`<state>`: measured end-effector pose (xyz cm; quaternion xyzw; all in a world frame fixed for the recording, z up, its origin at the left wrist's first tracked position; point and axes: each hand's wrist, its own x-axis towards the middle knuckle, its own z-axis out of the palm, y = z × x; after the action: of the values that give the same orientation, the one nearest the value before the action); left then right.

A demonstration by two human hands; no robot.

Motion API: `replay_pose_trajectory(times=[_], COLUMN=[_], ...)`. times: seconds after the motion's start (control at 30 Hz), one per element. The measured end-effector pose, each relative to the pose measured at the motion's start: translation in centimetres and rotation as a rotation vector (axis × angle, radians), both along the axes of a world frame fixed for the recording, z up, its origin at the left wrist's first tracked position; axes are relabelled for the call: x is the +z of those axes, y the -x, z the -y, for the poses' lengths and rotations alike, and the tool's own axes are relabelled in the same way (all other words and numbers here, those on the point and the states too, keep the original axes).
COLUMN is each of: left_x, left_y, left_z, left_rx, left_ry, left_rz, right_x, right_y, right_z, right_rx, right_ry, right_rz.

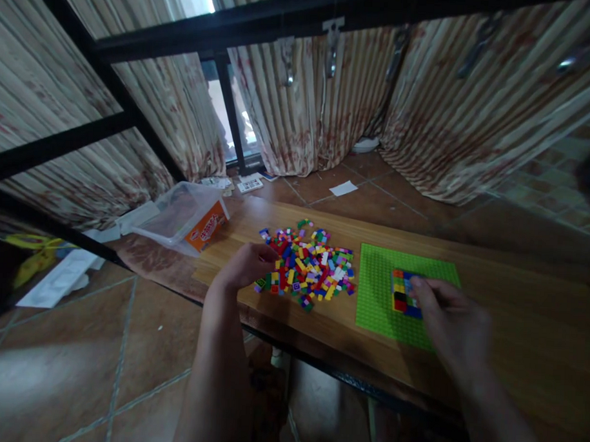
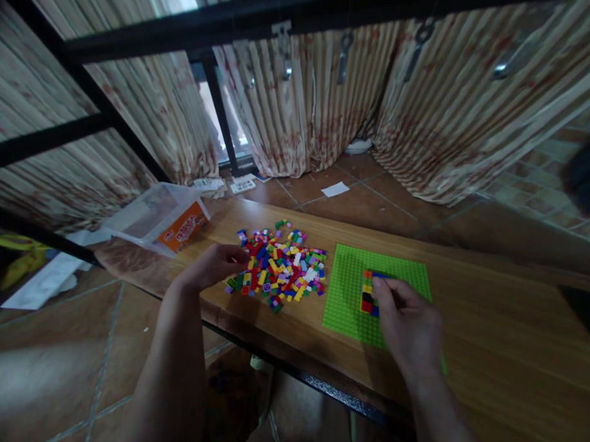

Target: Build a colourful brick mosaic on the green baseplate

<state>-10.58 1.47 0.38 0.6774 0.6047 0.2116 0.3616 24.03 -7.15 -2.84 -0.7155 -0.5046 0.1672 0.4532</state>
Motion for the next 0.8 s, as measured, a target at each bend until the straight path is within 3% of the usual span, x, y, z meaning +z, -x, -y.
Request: replay_pose_trajectory(times=[0.2,0.4,0.8], left_x=[0.2,0.1,-0.8], left_y=[-0.4,-1.8,-4.0], left_z=[0.3,0.2,-0.4], left_rx=[-0.072,-0.075,-0.038], left_ry=[0.031,0.07,-0.02], left_rz=[-0.077,-0.061,-0.201], right_x=[-0.2,0.3,-0.7], right_y=[1.9,5.8,10.0], right_z=[0.3,1.1,2.4], right_rx=[0.067,0.404,0.641], right_ry=[0.011,-0.107,-0.162], right_rz=[0.081,0.152,0.228])
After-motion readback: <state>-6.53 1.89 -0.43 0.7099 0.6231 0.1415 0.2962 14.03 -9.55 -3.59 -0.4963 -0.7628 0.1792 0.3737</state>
